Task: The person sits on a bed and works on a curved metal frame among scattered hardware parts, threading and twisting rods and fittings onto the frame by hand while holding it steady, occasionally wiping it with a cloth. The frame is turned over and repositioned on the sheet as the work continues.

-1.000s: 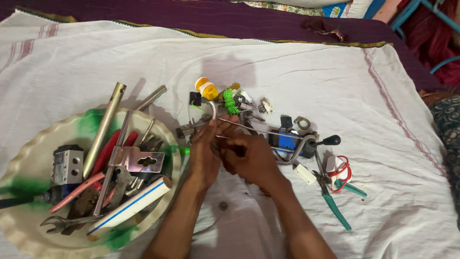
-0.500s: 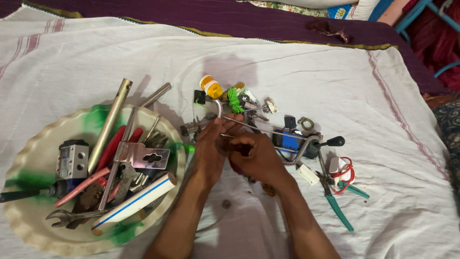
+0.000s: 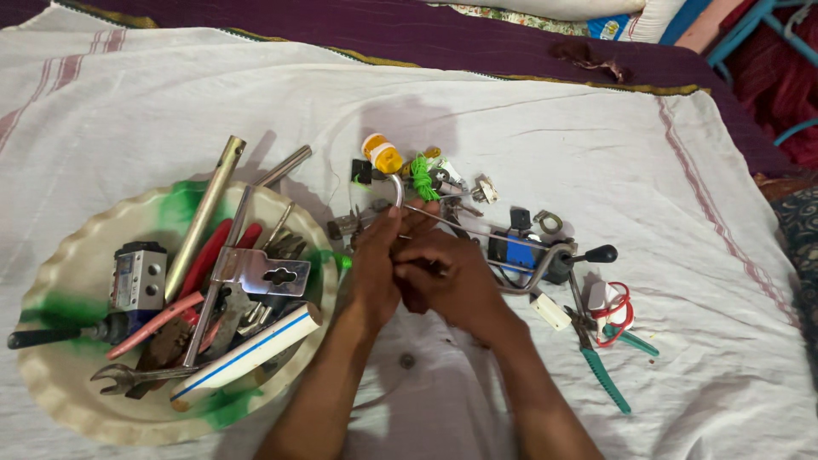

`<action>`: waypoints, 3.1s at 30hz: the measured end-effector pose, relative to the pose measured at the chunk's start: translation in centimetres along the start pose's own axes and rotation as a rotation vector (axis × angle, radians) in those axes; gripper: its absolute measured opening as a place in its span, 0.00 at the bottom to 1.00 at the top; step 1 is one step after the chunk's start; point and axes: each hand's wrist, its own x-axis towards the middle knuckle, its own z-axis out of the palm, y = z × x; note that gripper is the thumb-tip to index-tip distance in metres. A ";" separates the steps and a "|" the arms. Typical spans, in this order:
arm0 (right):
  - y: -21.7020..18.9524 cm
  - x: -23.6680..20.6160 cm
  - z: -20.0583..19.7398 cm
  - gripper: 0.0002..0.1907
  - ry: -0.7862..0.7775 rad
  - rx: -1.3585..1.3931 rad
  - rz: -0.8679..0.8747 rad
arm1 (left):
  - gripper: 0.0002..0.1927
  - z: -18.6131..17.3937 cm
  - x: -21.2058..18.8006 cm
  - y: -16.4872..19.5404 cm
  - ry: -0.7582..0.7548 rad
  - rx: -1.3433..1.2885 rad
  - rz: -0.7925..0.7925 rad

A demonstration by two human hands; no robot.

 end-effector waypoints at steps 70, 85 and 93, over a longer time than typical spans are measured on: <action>0.5 -0.1 -1.1 0.13 -0.055 0.228 0.105 | 0.22 -0.2 -0.4 0.0 -0.012 0.010 0.038; -1.5 -0.4 0.1 0.10 0.048 -0.118 0.160 | 0.21 -0.7 0.1 -0.5 0.021 0.002 0.044; -0.9 -0.5 -3.3 0.08 -0.026 -0.503 0.212 | 0.21 -0.9 0.4 -0.5 -0.012 -0.016 0.054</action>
